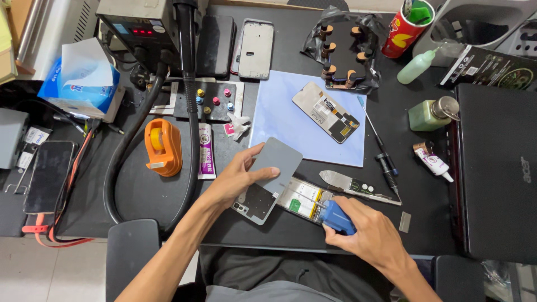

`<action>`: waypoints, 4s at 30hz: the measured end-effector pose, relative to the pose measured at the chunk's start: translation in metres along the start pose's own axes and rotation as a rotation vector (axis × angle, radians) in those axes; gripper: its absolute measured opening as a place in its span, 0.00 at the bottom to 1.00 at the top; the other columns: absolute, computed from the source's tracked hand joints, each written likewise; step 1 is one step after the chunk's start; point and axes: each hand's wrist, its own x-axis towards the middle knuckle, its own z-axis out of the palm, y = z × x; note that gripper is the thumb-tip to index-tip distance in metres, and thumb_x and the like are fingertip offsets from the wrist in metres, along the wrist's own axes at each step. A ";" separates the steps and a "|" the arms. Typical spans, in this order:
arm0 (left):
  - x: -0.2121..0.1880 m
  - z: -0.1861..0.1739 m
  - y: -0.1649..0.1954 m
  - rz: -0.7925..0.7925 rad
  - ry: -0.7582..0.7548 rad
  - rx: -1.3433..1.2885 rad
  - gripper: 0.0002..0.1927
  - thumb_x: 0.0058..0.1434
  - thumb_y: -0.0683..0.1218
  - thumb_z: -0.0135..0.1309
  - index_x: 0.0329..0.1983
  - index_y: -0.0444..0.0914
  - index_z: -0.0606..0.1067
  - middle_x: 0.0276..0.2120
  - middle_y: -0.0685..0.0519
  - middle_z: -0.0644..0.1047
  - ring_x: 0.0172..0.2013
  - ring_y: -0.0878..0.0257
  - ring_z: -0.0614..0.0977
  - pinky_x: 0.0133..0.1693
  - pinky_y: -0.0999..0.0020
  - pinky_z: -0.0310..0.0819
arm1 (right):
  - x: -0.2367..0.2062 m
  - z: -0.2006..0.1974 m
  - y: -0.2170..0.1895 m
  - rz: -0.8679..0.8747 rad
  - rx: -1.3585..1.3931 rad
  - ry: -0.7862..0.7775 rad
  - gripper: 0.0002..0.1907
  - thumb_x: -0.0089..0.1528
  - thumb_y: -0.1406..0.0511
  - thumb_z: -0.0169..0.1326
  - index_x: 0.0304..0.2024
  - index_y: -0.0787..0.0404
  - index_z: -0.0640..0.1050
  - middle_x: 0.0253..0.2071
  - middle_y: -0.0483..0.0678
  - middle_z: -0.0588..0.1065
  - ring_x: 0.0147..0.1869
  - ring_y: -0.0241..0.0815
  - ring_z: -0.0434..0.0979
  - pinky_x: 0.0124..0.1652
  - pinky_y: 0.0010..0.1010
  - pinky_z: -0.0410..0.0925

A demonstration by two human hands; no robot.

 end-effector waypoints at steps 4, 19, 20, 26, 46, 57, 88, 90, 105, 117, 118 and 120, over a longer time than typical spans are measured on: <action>0.001 -0.001 0.000 0.010 0.001 -0.003 0.30 0.58 0.42 0.62 0.64 0.32 0.72 0.49 0.51 0.81 0.47 0.67 0.81 0.52 0.72 0.74 | -0.001 0.001 -0.001 0.016 -0.012 -0.022 0.28 0.47 0.57 0.66 0.48 0.61 0.78 0.38 0.52 0.80 0.38 0.56 0.83 0.37 0.41 0.75; -0.003 0.002 0.003 0.005 -0.004 0.003 0.27 0.58 0.41 0.61 0.62 0.32 0.73 0.48 0.51 0.81 0.46 0.67 0.81 0.52 0.72 0.74 | -0.002 -0.004 0.002 0.041 -0.011 -0.004 0.29 0.47 0.56 0.66 0.48 0.62 0.78 0.39 0.53 0.81 0.37 0.57 0.83 0.37 0.42 0.75; -0.002 0.002 0.003 0.007 -0.003 0.006 0.27 0.58 0.41 0.61 0.62 0.32 0.73 0.48 0.51 0.81 0.46 0.67 0.81 0.52 0.72 0.74 | -0.002 -0.005 0.002 0.040 -0.014 -0.006 0.29 0.47 0.56 0.66 0.48 0.62 0.78 0.39 0.53 0.80 0.37 0.57 0.83 0.37 0.42 0.75; -0.001 0.001 0.000 0.005 0.004 -0.004 0.29 0.58 0.42 0.62 0.63 0.32 0.72 0.48 0.51 0.81 0.46 0.67 0.81 0.51 0.72 0.75 | -0.002 -0.006 0.003 0.022 -0.015 -0.024 0.29 0.47 0.57 0.66 0.49 0.61 0.78 0.38 0.53 0.80 0.36 0.57 0.83 0.36 0.41 0.76; 0.001 -0.002 0.001 0.001 0.062 -0.050 0.36 0.55 0.43 0.64 0.68 0.31 0.69 0.52 0.46 0.80 0.50 0.63 0.81 0.54 0.70 0.75 | -0.004 -0.002 -0.001 -0.038 -0.016 -0.009 0.27 0.47 0.58 0.67 0.46 0.62 0.77 0.35 0.52 0.78 0.35 0.56 0.81 0.35 0.41 0.75; 0.001 -0.003 -0.001 0.013 0.073 -0.021 0.33 0.56 0.42 0.63 0.66 0.32 0.70 0.51 0.48 0.80 0.50 0.65 0.80 0.55 0.70 0.74 | -0.004 -0.002 -0.001 -0.030 -0.024 -0.025 0.29 0.47 0.58 0.66 0.48 0.63 0.77 0.36 0.53 0.79 0.35 0.56 0.82 0.35 0.41 0.75; 0.004 -0.003 0.001 -0.063 0.167 -0.235 0.36 0.62 0.47 0.56 0.73 0.38 0.61 0.53 0.47 0.77 0.47 0.63 0.80 0.48 0.66 0.78 | -0.004 -0.001 0.002 -0.078 0.077 0.089 0.27 0.49 0.58 0.66 0.49 0.61 0.77 0.39 0.54 0.80 0.39 0.55 0.83 0.38 0.38 0.76; 0.006 -0.003 -0.002 -0.099 0.180 -0.259 0.36 0.63 0.49 0.54 0.74 0.41 0.58 0.53 0.48 0.76 0.48 0.64 0.80 0.46 0.66 0.79 | -0.002 -0.003 0.005 -0.054 0.104 0.126 0.28 0.50 0.58 0.66 0.50 0.61 0.77 0.40 0.55 0.80 0.39 0.54 0.84 0.39 0.37 0.76; 0.003 0.005 -0.007 -0.076 0.129 -0.166 0.41 0.56 0.40 0.59 0.70 0.47 0.55 0.52 0.45 0.75 0.52 0.58 0.78 0.52 0.61 0.72 | 0.003 0.000 0.015 -0.062 0.066 0.111 0.29 0.49 0.60 0.66 0.50 0.63 0.76 0.40 0.55 0.79 0.40 0.56 0.82 0.40 0.39 0.74; -0.001 0.007 -0.008 0.019 0.034 -0.101 0.39 0.59 0.38 0.57 0.72 0.48 0.56 0.58 0.47 0.72 0.59 0.60 0.71 0.61 0.63 0.62 | 0.006 0.006 0.012 -0.093 0.012 0.090 0.29 0.47 0.59 0.66 0.49 0.66 0.77 0.41 0.56 0.79 0.41 0.58 0.82 0.40 0.41 0.74; -0.002 0.007 -0.008 0.021 0.032 -0.105 0.39 0.59 0.38 0.57 0.72 0.48 0.56 0.58 0.47 0.72 0.59 0.60 0.71 0.61 0.63 0.62 | 0.006 0.008 0.011 -0.106 0.013 0.098 0.29 0.47 0.60 0.66 0.49 0.66 0.77 0.42 0.57 0.79 0.41 0.59 0.82 0.41 0.41 0.74; -0.003 0.005 -0.007 0.021 0.030 -0.120 0.39 0.59 0.38 0.57 0.72 0.48 0.57 0.56 0.47 0.73 0.57 0.60 0.72 0.60 0.63 0.63 | 0.007 0.009 0.009 -0.129 0.012 0.105 0.29 0.47 0.59 0.66 0.48 0.66 0.77 0.43 0.57 0.79 0.41 0.59 0.82 0.40 0.41 0.74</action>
